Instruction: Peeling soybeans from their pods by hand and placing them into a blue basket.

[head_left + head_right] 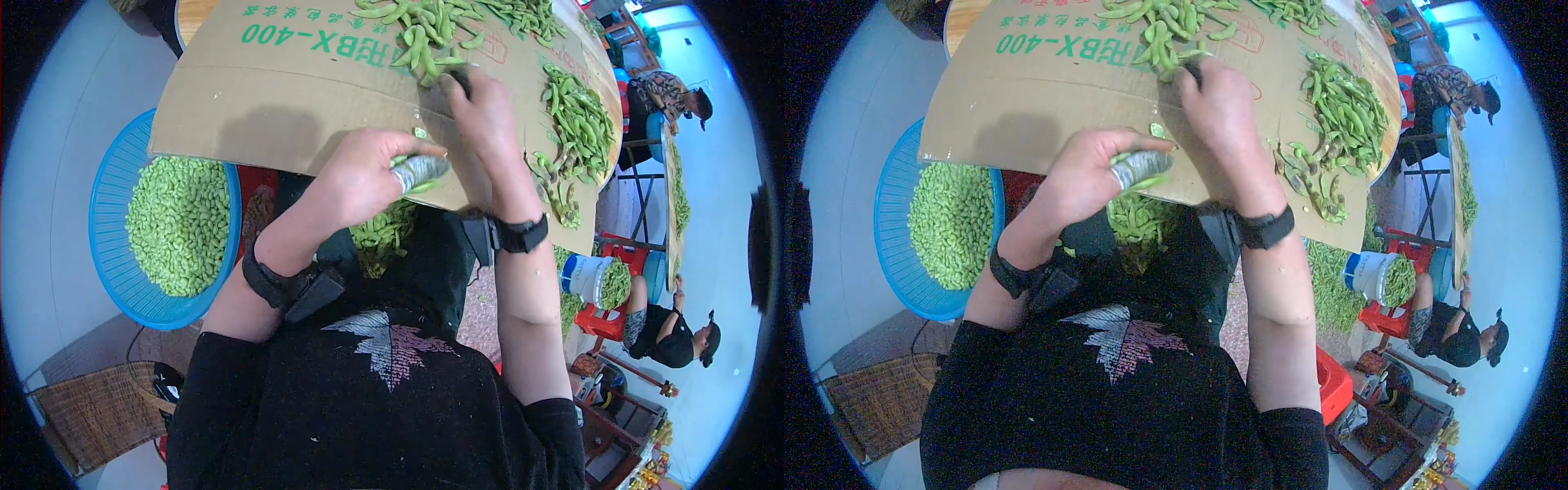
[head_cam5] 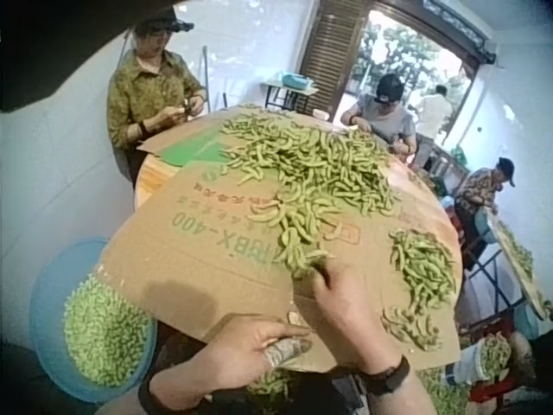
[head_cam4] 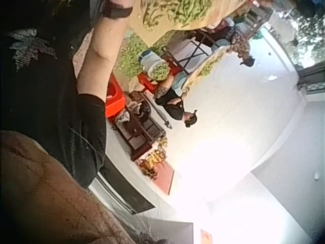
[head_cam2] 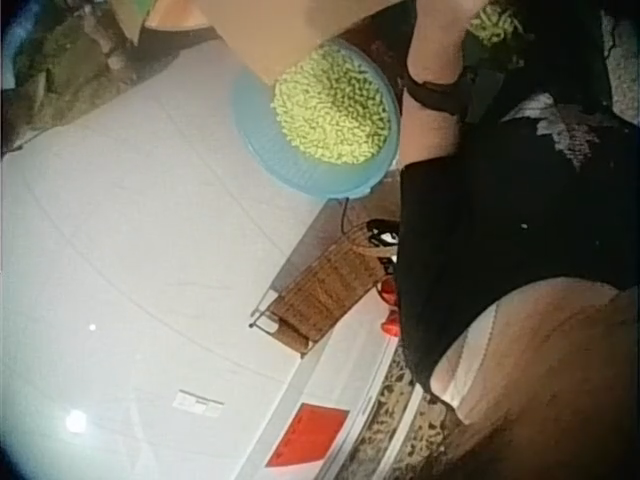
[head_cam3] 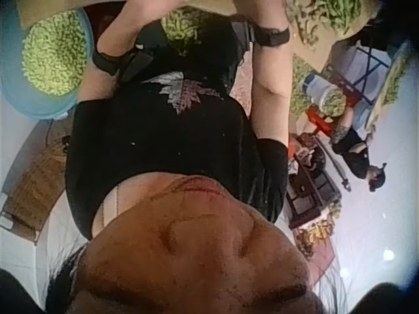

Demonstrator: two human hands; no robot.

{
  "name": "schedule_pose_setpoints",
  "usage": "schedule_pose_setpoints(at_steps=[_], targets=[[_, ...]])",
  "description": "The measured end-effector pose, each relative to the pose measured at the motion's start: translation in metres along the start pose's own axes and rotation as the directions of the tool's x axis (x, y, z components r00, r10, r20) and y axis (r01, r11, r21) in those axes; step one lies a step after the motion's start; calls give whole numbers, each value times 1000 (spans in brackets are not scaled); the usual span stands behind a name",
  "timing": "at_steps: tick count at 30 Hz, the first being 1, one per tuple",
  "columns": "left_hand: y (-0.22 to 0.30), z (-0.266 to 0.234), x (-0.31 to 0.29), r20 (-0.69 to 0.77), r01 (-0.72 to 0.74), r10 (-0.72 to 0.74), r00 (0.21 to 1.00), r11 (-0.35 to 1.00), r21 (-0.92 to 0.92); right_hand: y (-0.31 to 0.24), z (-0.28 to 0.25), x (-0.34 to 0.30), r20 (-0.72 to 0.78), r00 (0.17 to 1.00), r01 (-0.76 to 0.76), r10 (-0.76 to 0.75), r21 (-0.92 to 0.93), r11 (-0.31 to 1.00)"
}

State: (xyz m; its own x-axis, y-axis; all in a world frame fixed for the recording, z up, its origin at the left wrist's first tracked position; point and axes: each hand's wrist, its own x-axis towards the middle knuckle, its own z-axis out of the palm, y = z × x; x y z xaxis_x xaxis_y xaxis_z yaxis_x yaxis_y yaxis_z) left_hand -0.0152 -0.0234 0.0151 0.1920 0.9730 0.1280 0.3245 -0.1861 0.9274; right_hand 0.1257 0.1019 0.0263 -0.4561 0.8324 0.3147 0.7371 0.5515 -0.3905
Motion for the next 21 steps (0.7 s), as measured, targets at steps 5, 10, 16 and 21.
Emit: schedule_pose_setpoints(at_steps=[5, 10, 16, 21], targets=[[-8, -6, 6, 3, 148, -256, 967, 549, -823, -27, -33, -39, 623, 748, -634, 229, 773, -33], [-9, 4, 15, -11, 31, -169, 986, 246, -969, -40, -41, -64, 602, 794, -608, 86, 787, 107], [-6, 8, 18, -205, -97, -190, 960, 461, -882, -47, -47, -75, 535, 843, -537, 52, 837, 106], [1, 15, 21, -333, -107, -201, 921, 692, -714, -45, -43, -78, 521, 845, -534, 119, 831, 154]])
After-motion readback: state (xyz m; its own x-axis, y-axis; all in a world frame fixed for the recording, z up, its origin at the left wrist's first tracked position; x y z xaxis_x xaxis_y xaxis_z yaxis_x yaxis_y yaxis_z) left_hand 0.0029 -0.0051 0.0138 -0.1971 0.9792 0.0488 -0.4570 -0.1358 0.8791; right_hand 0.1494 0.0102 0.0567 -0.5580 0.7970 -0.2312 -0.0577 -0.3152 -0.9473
